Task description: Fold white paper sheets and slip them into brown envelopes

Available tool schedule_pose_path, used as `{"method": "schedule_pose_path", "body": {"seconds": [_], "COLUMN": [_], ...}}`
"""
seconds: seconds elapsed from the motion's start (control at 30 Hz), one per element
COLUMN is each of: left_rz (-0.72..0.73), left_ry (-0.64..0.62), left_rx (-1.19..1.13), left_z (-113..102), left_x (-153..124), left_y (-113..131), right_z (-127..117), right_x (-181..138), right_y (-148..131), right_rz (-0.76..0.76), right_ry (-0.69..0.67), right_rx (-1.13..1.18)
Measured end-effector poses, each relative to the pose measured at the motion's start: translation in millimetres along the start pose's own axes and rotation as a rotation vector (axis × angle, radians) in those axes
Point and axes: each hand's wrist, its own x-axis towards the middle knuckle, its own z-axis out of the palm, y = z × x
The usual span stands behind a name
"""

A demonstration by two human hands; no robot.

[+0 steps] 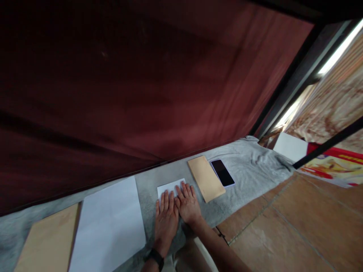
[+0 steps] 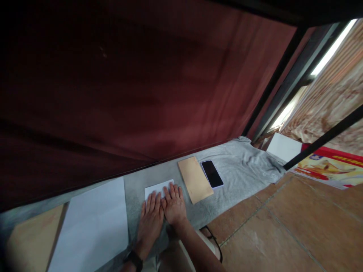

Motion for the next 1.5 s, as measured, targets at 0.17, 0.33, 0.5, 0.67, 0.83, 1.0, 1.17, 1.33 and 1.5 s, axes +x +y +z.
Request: {"method": "schedule_pose_path", "body": {"seconds": [0.17,0.33,0.5,0.67,0.83,1.0,1.17,1.33,1.5], "left_rz": [0.004,-0.027,-0.065,-0.075,-0.074,-0.072,-0.127,-0.230,-0.244], "left_ry": [0.028,0.077,0.044,-0.008,-0.027,-0.029,-0.041,-0.006,0.027], "left_rx": [0.013,0.005,-0.007,0.017,0.038,0.043,0.022,-0.003,-0.015], "left_z": [3,8,4,-3,2,4,-2,-4,-4], "left_x": [0,1,0,0,0,0,-2,-6,-9], "left_y": [-2,0,4,7,6,6,11,13,12], "right_z": [-1,-4,-5,-4,-6,-6,-5,-1,1], "right_x": [0,-1,-2,-4,-4,-4,-5,-6,0], "right_y": [0,-1,-1,-1,0,-1,0,6,6], "right_rz": [-0.001,0.002,0.008,0.006,-0.005,0.003,-0.007,-0.032,0.004], "right_ry": [0.003,-0.011,-0.004,0.000,-0.022,-0.061,-0.086,-0.118,-0.088], "right_rx": [-0.017,-0.037,-0.041,-0.048,-0.072,-0.065,-0.062,-0.097,-0.098]}}
